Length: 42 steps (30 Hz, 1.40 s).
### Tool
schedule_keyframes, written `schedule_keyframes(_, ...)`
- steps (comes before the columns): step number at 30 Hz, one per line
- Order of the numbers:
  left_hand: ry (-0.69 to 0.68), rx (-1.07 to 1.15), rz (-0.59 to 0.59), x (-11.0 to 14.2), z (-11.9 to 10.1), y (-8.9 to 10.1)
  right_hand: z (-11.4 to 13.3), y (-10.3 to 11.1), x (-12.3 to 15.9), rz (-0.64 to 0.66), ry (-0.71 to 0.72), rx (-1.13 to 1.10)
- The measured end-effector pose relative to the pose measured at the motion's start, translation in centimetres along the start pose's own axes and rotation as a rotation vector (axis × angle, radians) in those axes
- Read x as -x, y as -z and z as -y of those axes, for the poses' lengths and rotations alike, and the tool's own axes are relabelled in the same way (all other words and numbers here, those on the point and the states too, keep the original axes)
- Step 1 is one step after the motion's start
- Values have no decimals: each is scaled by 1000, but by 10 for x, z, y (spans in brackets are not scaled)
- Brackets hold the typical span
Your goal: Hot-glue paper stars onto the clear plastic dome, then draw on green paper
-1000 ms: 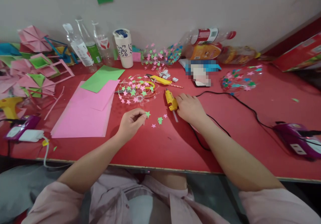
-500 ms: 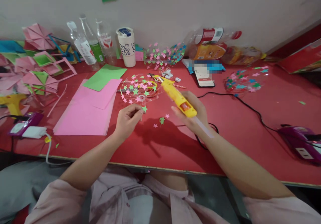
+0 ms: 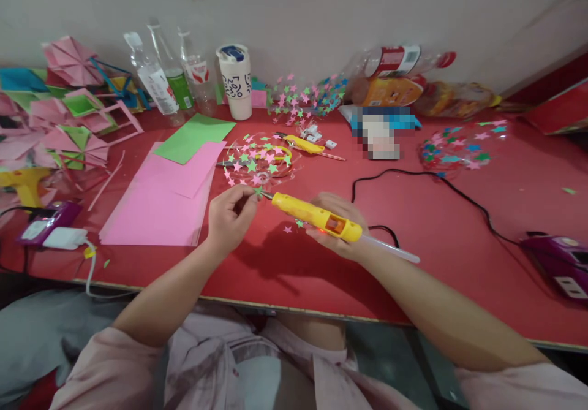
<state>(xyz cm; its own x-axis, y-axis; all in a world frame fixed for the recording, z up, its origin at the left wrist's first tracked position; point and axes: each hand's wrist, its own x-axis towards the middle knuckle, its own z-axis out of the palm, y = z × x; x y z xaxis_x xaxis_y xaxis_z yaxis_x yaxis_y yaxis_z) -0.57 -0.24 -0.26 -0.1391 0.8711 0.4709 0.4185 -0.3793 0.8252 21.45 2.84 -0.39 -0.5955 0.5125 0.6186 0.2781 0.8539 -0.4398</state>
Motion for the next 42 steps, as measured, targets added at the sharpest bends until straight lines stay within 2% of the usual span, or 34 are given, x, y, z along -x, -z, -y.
schedule_keyframes(4, -19, -14, 5, 0, -1, -1, -5, -5, 3, -50, 14, -3)
schedule_keyframes(11, -17, -2, 6, 0, -3, -1, -6, -5, 4, -9, -69, 49)
schedule_keyframes(17, -20, -15, 14, 0, -3, -1, -7, -6, 4, -28, -35, 43)
schedule_keyframes(30, -12, -11, 20, 0, -2, 0, -10, -7, 7, -15, -81, 42)
schedule_keyframes(42, -1, -6, 15, 0, -1, -1, -8, -5, 6, -15, -67, 14)
